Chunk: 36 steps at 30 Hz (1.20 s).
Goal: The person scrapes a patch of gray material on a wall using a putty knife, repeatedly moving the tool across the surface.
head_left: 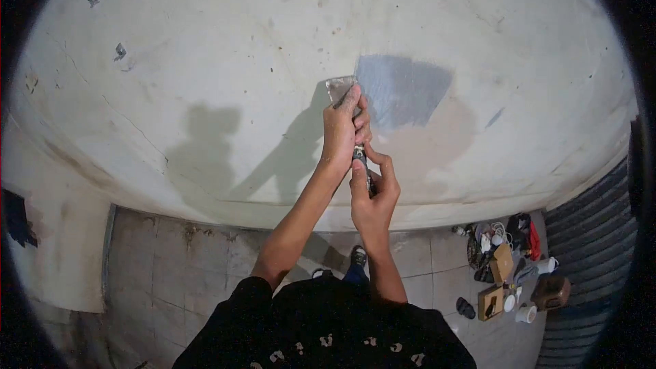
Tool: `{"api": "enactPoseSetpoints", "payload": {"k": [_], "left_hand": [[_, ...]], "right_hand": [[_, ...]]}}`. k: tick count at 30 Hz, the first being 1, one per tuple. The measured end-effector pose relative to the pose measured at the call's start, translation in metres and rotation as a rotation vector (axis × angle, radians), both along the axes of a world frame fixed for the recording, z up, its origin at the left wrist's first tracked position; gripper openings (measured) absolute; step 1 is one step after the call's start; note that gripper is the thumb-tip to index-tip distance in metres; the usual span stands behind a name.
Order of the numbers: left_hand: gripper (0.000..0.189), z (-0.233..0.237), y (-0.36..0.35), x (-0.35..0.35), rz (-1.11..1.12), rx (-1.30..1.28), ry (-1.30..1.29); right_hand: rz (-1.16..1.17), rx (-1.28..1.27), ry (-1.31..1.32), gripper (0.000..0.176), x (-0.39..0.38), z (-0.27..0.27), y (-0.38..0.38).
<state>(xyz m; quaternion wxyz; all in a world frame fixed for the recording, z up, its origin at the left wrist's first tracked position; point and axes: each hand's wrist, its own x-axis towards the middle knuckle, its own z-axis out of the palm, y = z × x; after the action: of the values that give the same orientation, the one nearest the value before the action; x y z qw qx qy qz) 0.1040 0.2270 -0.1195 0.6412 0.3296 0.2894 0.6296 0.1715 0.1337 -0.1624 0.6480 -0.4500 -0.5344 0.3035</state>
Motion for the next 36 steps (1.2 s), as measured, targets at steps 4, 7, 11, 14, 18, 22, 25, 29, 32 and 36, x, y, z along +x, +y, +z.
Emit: {"api": "enactPoseSetpoints", "payload": {"k": [4,7,11,14,18,22,25,29,32,36], "left_hand": [[0.036,0.017,0.007,-0.003,0.012,0.060,0.032],[0.036,0.014,0.001,0.001,0.011,0.011,-0.001],[0.035,0.017,0.004,-0.001,0.031,0.015,0.007],[0.035,0.018,-0.002,0.002,-0.002,0.006,-0.037],[0.034,0.010,0.004,-0.004,-0.032,0.018,-0.007],[0.035,0.010,0.001,-0.001,-0.028,0.026,-0.015],[0.036,0.007,0.003,-0.002,-0.023,0.008,0.019],[0.036,0.031,0.009,-0.001,0.009,0.134,-0.035],[0.034,0.008,0.001,0.000,-0.015,0.018,0.001],[0.033,0.036,0.006,0.000,-0.012,0.088,-0.046]], "right_hand": [[0.005,0.042,-0.003,0.025,-0.002,0.006,0.013],[0.012,0.021,0.023,0.024,0.000,0.006,0.006],[0.024,0.051,0.023,0.022,0.000,0.008,0.012],[0.016,0.046,0.019,0.022,0.003,0.016,0.002],[0.004,0.022,-0.066,0.022,0.001,0.007,0.007],[-0.014,0.017,-0.054,0.022,-0.001,0.014,-0.001],[-0.021,0.013,-0.062,0.023,-0.001,0.007,0.005],[-0.011,0.073,-0.067,0.025,0.000,0.026,0.013],[-0.001,0.031,-0.048,0.025,0.002,0.013,0.007],[0.002,0.026,-0.056,0.022,0.003,0.037,0.008]]}}
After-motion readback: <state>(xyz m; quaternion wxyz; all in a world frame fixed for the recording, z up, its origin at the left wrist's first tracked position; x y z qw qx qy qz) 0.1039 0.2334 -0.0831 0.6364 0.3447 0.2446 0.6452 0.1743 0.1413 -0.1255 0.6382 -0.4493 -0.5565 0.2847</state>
